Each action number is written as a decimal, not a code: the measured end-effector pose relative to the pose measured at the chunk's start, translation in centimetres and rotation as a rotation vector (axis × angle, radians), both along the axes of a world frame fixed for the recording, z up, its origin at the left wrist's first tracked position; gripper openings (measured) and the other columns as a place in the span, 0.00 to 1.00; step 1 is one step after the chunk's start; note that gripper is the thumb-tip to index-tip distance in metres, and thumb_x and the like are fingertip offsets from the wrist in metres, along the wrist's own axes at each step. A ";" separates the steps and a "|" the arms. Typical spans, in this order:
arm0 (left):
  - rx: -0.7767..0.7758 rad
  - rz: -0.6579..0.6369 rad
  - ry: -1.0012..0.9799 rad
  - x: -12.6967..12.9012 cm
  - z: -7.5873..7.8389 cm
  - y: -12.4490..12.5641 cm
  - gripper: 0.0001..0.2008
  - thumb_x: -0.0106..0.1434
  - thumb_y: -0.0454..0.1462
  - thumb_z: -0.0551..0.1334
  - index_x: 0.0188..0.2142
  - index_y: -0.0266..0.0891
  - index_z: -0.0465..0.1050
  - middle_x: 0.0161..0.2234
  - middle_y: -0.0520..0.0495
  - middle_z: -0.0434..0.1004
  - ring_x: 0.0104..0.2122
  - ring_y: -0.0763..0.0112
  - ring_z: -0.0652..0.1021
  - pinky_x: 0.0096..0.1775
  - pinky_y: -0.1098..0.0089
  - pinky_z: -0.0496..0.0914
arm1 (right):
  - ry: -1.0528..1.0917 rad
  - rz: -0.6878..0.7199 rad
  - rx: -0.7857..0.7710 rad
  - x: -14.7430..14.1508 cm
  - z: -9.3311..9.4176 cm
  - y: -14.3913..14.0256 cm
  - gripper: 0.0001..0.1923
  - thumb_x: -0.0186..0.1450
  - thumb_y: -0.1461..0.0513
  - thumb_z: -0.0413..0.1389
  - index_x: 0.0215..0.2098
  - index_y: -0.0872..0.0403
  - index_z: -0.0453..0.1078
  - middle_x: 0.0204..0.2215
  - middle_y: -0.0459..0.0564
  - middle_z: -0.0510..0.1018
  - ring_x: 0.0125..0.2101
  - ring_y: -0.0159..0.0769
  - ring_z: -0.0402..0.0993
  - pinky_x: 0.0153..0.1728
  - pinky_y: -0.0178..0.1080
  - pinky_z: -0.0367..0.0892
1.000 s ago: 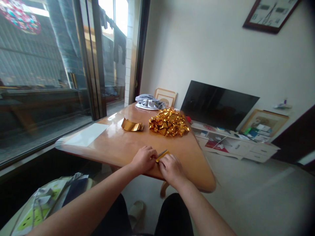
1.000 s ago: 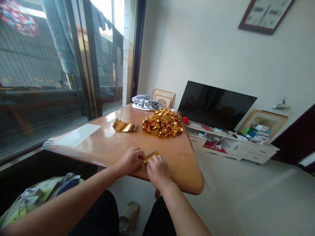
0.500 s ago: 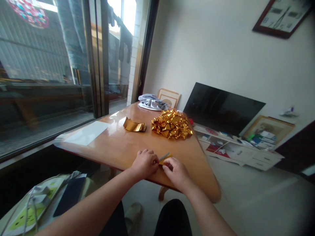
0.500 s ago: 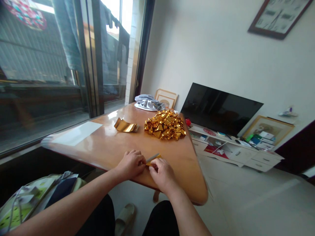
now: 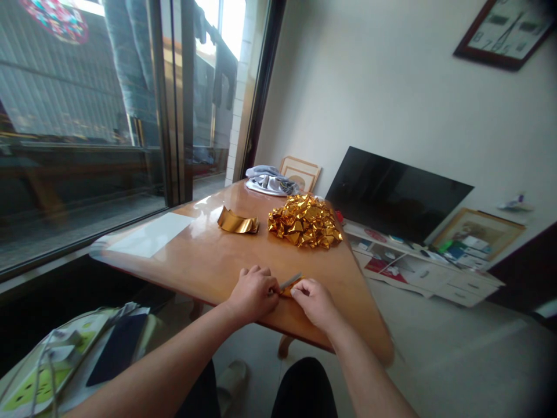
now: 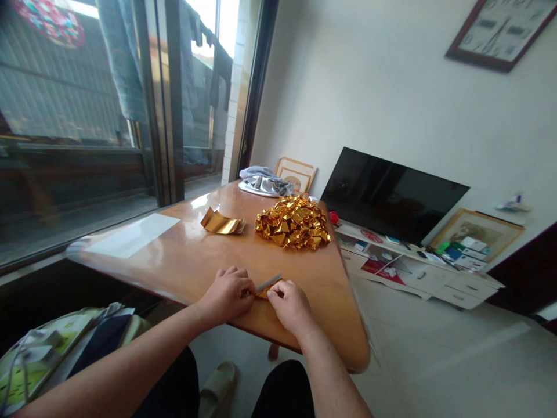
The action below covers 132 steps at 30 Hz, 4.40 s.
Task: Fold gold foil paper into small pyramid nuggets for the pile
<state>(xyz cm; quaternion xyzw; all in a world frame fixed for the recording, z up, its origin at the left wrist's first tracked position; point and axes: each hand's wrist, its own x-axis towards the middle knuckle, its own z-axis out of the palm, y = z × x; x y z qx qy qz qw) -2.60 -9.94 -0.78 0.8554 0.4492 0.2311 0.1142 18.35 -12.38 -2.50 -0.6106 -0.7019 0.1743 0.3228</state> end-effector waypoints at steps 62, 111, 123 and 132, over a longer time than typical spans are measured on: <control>-0.016 0.148 -0.007 1.7 -0.2 0.0 0.08 0.63 0.43 0.61 0.41 0.51 0.76 0.42 0.46 0.75 0.45 0.54 0.71 0.45 0.56 0.59 | -0.064 -0.154 -0.113 -0.4 -0.3 0.9 0.06 0.62 0.57 0.60 0.29 0.50 0.71 0.25 0.42 0.78 0.25 0.32 0.69 0.25 0.32 0.53; 0.040 -0.063 -0.035 1.0 -1.0 1.8 0.09 0.61 0.44 0.62 0.38 0.60 0.81 0.49 0.49 0.72 0.52 0.54 0.67 0.58 0.49 0.52 | -0.304 -0.311 0.144 -1.0 -0.4 -2.0 0.05 0.62 0.67 0.52 0.34 0.50 0.64 0.32 0.48 0.75 0.35 0.39 0.72 0.35 0.36 0.60; -0.020 -0.123 -0.032 0.6 -0.9 2.2 0.13 0.62 0.39 0.60 0.40 0.60 0.81 0.54 0.51 0.72 0.57 0.53 0.65 0.60 0.49 0.52 | -0.427 -0.317 0.000 -2.9 1.0 -2.0 0.04 0.64 0.64 0.54 0.32 0.50 0.63 0.32 0.48 0.77 0.34 0.38 0.73 0.32 0.37 0.56; -0.055 -0.139 -0.031 0.6 -0.8 2.7 0.14 0.61 0.38 0.60 0.40 0.59 0.81 0.53 0.51 0.73 0.56 0.55 0.66 0.60 0.51 0.52 | -0.491 -0.369 -0.018 -4.0 1.2 -2.3 0.05 0.66 0.58 0.55 0.35 0.50 0.64 0.36 0.51 0.78 0.38 0.42 0.76 0.34 0.38 0.59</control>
